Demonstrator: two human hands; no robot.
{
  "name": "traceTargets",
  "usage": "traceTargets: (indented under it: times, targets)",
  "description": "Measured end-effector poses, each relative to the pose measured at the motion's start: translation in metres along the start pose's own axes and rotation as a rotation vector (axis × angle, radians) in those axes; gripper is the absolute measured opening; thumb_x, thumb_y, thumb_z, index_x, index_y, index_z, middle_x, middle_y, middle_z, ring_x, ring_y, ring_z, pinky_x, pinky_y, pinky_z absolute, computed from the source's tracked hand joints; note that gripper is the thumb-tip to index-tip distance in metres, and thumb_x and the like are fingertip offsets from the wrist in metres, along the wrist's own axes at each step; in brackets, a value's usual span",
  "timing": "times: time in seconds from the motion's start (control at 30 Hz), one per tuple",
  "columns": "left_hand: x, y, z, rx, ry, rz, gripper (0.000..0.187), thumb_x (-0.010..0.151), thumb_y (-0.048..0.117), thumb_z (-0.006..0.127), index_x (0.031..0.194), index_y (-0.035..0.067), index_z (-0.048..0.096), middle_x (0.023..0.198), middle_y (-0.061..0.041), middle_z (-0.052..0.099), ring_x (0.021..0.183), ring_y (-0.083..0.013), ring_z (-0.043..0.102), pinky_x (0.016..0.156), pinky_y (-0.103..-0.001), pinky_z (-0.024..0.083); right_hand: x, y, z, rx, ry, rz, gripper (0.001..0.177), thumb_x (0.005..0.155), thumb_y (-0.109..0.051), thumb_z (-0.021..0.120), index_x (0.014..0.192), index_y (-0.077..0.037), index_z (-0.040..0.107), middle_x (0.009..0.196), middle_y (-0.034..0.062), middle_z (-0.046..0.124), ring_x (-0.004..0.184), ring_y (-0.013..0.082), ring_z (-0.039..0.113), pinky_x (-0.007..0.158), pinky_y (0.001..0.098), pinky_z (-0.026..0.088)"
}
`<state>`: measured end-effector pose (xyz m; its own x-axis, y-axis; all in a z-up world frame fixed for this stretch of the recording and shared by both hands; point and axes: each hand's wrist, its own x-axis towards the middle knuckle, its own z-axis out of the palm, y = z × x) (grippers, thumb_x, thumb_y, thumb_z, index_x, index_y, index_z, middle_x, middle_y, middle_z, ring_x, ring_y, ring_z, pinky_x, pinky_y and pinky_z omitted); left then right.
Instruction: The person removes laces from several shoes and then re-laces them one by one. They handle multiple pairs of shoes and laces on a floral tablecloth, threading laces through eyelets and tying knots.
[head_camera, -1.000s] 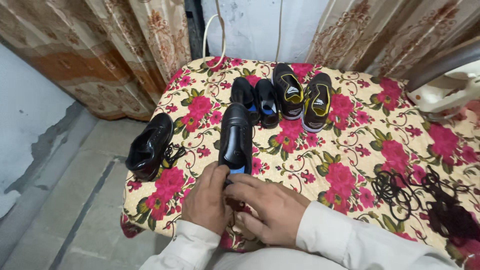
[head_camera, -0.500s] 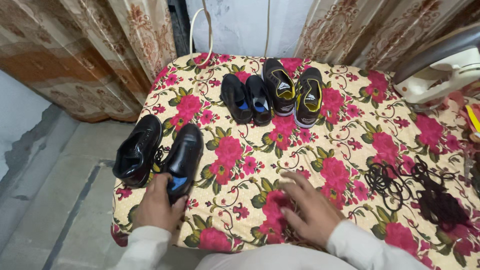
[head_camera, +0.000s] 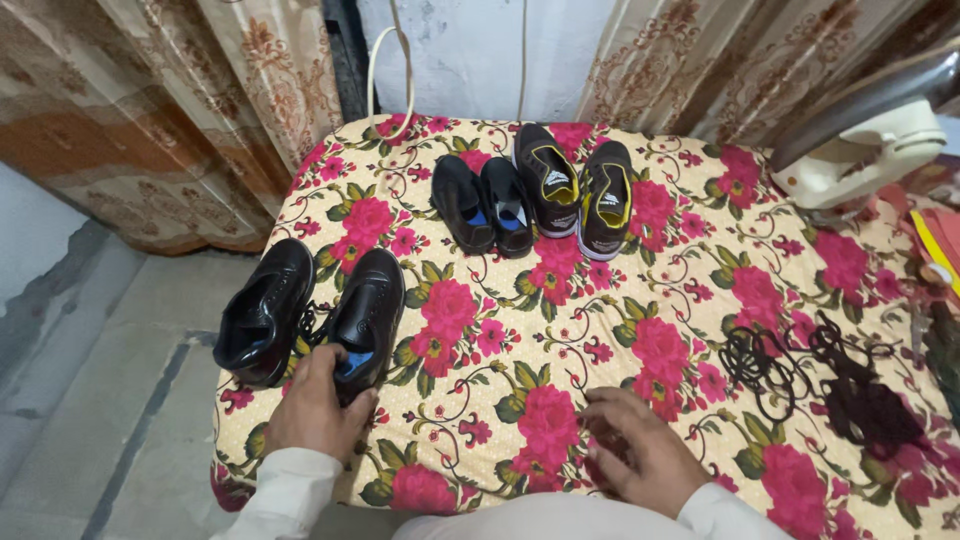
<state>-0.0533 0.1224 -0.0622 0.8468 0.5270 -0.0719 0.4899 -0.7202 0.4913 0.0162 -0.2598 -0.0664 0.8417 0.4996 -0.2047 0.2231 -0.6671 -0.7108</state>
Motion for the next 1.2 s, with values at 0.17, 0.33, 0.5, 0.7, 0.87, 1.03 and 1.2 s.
traceTargets:
  times: [0.17,0.33,0.5,0.7,0.87,1.03,1.2]
  targets:
    - [0.003,0.0,0.004,-0.067,0.048,0.115,0.074,0.071,0.023,0.084,0.135,0.013,0.047,0.127,-0.021,0.06,0.113,-0.043,0.062,0.089,-0.051,0.052,-0.006,0.038,-0.013,0.102,0.33,-0.033,0.034,0.083,-0.011,0.069,0.117,-0.009,0.069,0.12,0.0106,0.071,0.101,0.023,0.075,0.089,0.0345,0.059]
    - [-0.016,0.007,0.004,-0.16,0.231,0.154,0.097,0.065,0.01,0.08,0.149,0.005,0.034,0.121,-0.028,0.052,0.107,-0.0468,0.057,0.089,-0.053,0.048,-0.018,0.12,-0.072,-0.141,0.744,0.327,0.034,0.09,-0.021,0.073,0.123,-0.01,0.072,0.101,0.0127,0.075,0.083,0.0258,0.074,0.08,0.0388,0.058]
    - [-0.043,0.023,-0.007,-0.16,0.302,0.474,0.064,0.078,0.01,0.07,0.138,0.003,0.048,0.117,-0.021,0.056,0.106,-0.0419,0.058,0.093,-0.05,0.047,0.01,0.213,-0.168,-0.995,0.61,0.399,0.052,0.08,-0.057,0.074,0.123,-0.027,0.073,0.131,0.0113,0.069,0.113,0.0312,0.066,0.104,0.0466,0.049]
    - [-0.041,0.051,-0.016,-0.001,0.181,0.461,0.057,0.074,0.014,0.072,0.129,0.009,0.059,0.118,-0.016,0.058,0.109,-0.0391,0.056,0.091,-0.05,0.046,0.058,0.284,-0.216,-0.57,0.316,0.582,0.068,0.08,-0.064,0.068,0.135,-0.024,0.075,0.134,0.018,0.072,0.12,0.0414,0.069,0.11,0.0491,0.05]
    - [-0.041,0.065,-0.023,0.061,0.114,0.379,0.056,0.072,0.014,0.072,0.127,0.013,0.063,0.122,-0.013,0.06,0.111,-0.0364,0.055,0.088,-0.05,0.045,0.101,0.245,-0.253,0.667,0.537,0.301,0.063,0.087,-0.047,0.066,0.129,0.001,0.064,0.132,0.033,0.065,0.122,0.0482,0.062,0.103,0.0632,0.047]
    - [-0.039,0.097,-0.024,-0.215,0.149,0.622,0.039,0.081,0.012,0.071,0.12,0.009,0.066,0.114,-0.015,0.063,0.112,-0.0358,0.059,0.098,-0.047,0.047,0.093,0.086,-0.299,0.66,0.308,0.073,0.069,0.097,-0.058,0.05,0.136,-0.001,0.056,0.14,0.0245,0.06,0.133,0.0421,0.057,0.106,0.0567,0.043]
    - [-0.028,0.171,-0.021,-0.51,0.011,0.734,0.058,0.085,0.024,0.079,0.135,0.004,0.057,0.128,-0.017,0.063,0.121,-0.0332,0.063,0.103,-0.042,0.049,0.059,-0.077,-0.275,0.553,0.239,-0.223,0.076,0.099,-0.063,0.044,0.135,0.004,0.052,0.139,0.0217,0.057,0.137,0.0402,0.058,0.107,0.0573,0.049]
